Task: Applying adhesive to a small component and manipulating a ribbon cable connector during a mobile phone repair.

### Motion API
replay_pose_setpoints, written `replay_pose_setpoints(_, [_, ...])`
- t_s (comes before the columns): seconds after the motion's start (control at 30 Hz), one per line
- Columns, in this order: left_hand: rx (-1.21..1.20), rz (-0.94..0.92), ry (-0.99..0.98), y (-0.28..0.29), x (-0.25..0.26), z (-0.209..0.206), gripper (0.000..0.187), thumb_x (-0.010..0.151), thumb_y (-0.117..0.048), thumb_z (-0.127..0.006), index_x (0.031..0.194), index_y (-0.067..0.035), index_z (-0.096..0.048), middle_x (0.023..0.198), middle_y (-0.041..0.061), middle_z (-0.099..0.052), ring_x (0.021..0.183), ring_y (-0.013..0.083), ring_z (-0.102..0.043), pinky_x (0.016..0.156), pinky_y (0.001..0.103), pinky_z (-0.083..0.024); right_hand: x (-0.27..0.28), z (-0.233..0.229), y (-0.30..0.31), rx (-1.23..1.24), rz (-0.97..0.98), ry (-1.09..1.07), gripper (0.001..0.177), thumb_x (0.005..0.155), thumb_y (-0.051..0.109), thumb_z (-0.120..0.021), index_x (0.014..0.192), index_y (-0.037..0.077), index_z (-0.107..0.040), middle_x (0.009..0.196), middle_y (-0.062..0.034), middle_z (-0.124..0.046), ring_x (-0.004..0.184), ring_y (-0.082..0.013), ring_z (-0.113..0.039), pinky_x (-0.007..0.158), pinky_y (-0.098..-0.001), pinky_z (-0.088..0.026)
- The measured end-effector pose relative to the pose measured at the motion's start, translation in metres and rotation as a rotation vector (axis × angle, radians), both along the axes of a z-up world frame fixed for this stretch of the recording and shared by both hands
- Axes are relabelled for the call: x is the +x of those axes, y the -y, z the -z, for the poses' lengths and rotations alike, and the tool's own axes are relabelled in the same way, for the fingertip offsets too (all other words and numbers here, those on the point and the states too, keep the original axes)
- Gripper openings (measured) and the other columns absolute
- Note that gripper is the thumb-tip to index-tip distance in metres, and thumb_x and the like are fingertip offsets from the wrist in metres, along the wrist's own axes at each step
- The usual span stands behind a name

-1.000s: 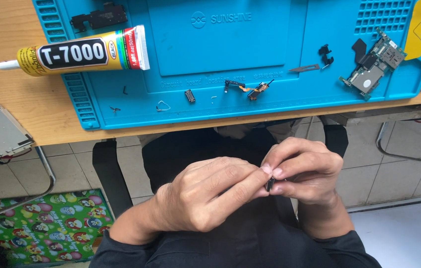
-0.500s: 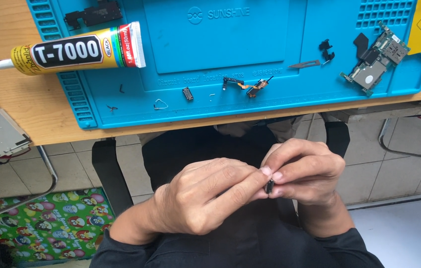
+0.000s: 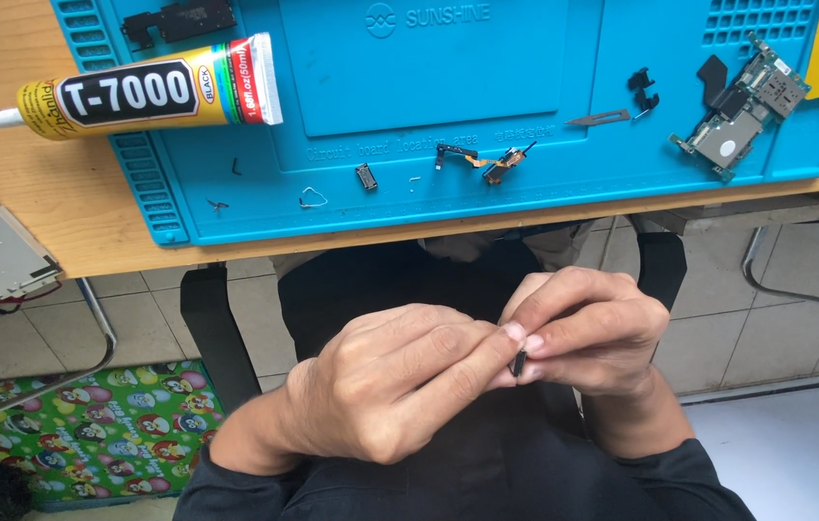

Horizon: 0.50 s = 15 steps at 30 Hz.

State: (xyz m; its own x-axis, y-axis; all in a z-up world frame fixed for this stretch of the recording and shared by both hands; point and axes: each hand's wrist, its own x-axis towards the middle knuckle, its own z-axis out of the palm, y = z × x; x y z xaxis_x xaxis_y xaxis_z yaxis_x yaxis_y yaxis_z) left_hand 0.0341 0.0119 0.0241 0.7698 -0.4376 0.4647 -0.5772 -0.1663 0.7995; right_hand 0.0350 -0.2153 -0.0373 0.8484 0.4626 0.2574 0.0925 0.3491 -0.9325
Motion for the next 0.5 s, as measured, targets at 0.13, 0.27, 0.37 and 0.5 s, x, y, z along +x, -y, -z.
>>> replay_pose_setpoints(0.13, [0.069,-0.044,0.093,-0.002,0.002,-0.002,0.014,0.103,0.003,-0.070,0.106,0.017,-0.068,0.102,0.024,-0.072,0.082,0.0303,-0.073,0.077,0.037,-0.067,0.000,0.002,-0.001,0.005,-0.002,0.007,0.018,0.085,0.007,-0.080,0.100,0.005,-0.072,0.097,-0.0130,-0.071,0.075,-0.0239,-0.075,0.071,-0.0293,-0.066])
replay_pose_setpoints(0.27, [0.115,-0.060,0.138,-0.004,0.005,-0.007,0.015,0.104,0.001,-0.069,0.104,0.016,-0.070,0.099,0.023,-0.072,0.080,0.0288,-0.072,0.075,0.036,-0.066,-0.003,0.003,-0.005,0.023,0.015,-0.024,0.018,0.085,0.008,-0.081,0.101,0.006,-0.072,0.097,-0.0121,-0.072,0.077,-0.0231,-0.074,0.071,-0.0285,-0.065])
replay_pose_setpoints(0.37, [0.230,-0.079,0.216,-0.006,0.006,-0.010,0.017,0.107,-0.002,-0.063,0.102,0.012,-0.070,0.097,0.018,-0.070,0.078,0.0241,-0.068,0.074,0.033,-0.063,-0.007,0.003,-0.009,0.019,0.054,-0.044,0.015,0.087,0.011,-0.079,0.099,0.005,-0.072,0.096,-0.0131,-0.071,0.075,-0.0244,-0.072,0.068,-0.0288,-0.064])
replay_pose_setpoints(0.5, [0.282,-0.077,0.264,-0.007,0.008,-0.013,0.019,0.108,-0.003,-0.061,0.101,0.012,-0.071,0.095,0.017,-0.069,0.076,0.0230,-0.066,0.070,0.032,-0.060,-0.014,0.010,-0.011,0.053,0.080,-0.055,0.015,0.089,0.012,-0.078,0.101,0.005,-0.072,0.098,-0.0143,-0.072,0.076,-0.0224,-0.072,0.069,-0.0289,-0.064])
